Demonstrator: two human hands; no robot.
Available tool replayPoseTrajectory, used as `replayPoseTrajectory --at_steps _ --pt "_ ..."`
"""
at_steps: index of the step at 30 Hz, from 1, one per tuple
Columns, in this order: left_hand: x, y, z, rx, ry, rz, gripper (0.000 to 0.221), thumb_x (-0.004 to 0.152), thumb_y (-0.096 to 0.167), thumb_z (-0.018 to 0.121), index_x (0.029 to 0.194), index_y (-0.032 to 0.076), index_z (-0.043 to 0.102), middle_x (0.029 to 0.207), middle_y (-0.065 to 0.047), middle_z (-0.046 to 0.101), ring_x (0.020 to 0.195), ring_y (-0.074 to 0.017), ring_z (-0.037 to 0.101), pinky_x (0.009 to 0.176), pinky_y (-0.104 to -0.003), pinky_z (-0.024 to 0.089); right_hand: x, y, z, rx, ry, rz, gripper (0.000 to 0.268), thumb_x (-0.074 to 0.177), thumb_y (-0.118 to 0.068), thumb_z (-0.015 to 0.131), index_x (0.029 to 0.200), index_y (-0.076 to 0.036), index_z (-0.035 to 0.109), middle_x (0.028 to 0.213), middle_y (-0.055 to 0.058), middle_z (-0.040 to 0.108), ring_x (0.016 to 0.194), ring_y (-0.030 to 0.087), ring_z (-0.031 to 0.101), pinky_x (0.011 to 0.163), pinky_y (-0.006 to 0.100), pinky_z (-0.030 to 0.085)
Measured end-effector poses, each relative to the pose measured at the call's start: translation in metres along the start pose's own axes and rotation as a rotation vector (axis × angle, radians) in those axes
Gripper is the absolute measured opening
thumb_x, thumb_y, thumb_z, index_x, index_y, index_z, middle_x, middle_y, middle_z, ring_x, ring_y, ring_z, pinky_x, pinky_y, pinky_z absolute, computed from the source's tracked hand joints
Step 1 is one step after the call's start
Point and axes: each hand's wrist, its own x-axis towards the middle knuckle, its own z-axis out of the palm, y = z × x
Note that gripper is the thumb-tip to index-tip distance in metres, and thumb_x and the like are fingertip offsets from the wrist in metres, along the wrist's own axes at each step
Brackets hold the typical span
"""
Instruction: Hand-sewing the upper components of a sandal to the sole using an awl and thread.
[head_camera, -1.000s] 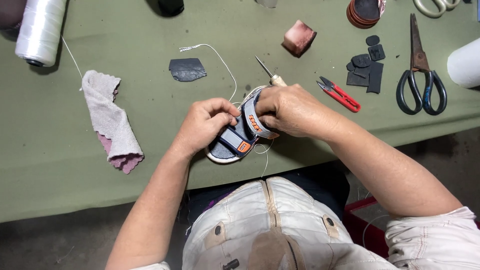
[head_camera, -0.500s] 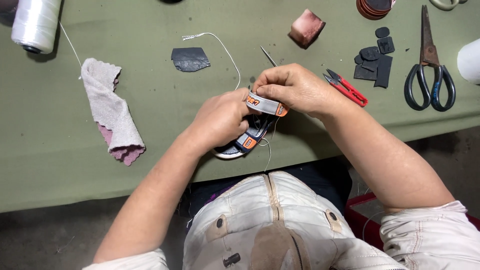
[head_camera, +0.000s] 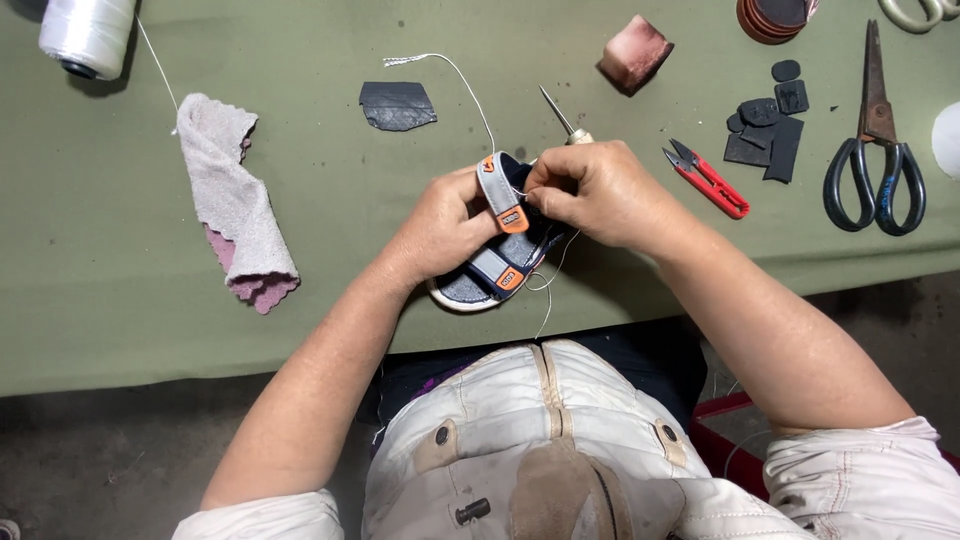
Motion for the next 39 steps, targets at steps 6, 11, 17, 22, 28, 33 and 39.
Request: replayPoseTrajectory --at_steps 6,11,17,22,28,33,39 --pt "0.001 -0.005 0.000 -0.157 0.075 -0.211 0.009 0.090 0.019 0.079 0.089 0.011 0.076 0.073 -0.004 0.074 0.065 -0.0121 0.070 0.066 -0.027 0.060 -0.002 -0.009 0.009 0.036 0.080 -0.005 0.004 0.085 -0.015 0.080 0.085 -0.017 0.077 0.068 0.001 0.073 0.068 0.018 0.069 0.067 0.029 0.055" --pt "0.004 -0.002 -0.001 -0.213 0.065 -0.231 0.009 0.092 0.017 0.076 0.088 0.009 0.075 0.071 -0.007 0.074 0.061 -0.0134 0.072 0.061 -0.027 0.060 -0.006 -0.012 0.012 0.028 0.132 -0.061 0.005 0.085 -0.011 0.079 0.088 -0.015 0.077 0.072 0.005 0.074 0.072 0.025 0.071 0.070 0.034 0.056" --pt "0.003 0.001 -0.006 -0.207 0.047 -0.215 0.013 0.094 0.012 0.064 0.087 0.009 0.074 0.069 -0.005 0.068 0.065 -0.0133 0.065 0.065 -0.029 0.059 -0.007 -0.001 0.023 -0.003 0.223 -0.095 0.004 0.088 -0.012 0.078 0.090 -0.016 0.077 0.075 0.005 0.074 0.076 0.026 0.072 0.072 0.034 0.057" --pt "0.004 -0.002 -0.006 -0.180 0.016 -0.204 0.010 0.087 0.011 0.063 0.084 0.010 0.073 0.070 -0.003 0.061 0.070 -0.0135 0.059 0.067 -0.031 0.057 -0.006 0.002 0.030 -0.020 0.280 -0.048 0.005 0.088 -0.017 0.079 0.091 -0.021 0.078 0.076 0.000 0.074 0.078 0.021 0.072 0.072 0.031 0.057" --pt "0.007 -0.003 -0.004 -0.217 0.026 -0.231 0.015 0.094 0.016 0.062 0.084 0.012 0.073 0.068 -0.003 0.066 0.064 -0.0113 0.057 0.064 -0.024 0.052 -0.006 0.003 0.026 -0.158 0.173 -0.245 0.009 0.086 -0.014 0.078 0.094 -0.017 0.077 0.086 0.003 0.076 0.097 0.027 0.073 0.101 0.040 0.046" --pt "0.006 -0.009 -0.005 -0.222 0.032 -0.243 0.017 0.093 0.016 0.066 0.078 0.012 0.072 0.064 -0.002 0.062 0.061 -0.0117 0.053 0.060 -0.023 0.046 -0.007 -0.005 0.019 0.012 0.078 -0.258 0.008 0.086 -0.012 0.077 0.093 -0.014 0.079 0.085 0.006 0.077 0.091 0.029 0.074 0.086 0.038 0.050" --pt "0.005 -0.006 -0.009 -0.111 -0.022 -0.224 0.011 0.087 0.017 0.067 0.079 0.011 0.070 0.056 -0.003 0.059 0.056 -0.0123 0.056 0.059 -0.026 0.050 -0.001 -0.012 0.004 0.120 -0.111 -0.226 0.004 0.089 -0.016 0.075 0.085 -0.013 0.075 0.074 0.006 0.071 0.078 0.025 0.069 0.080 0.037 0.054"
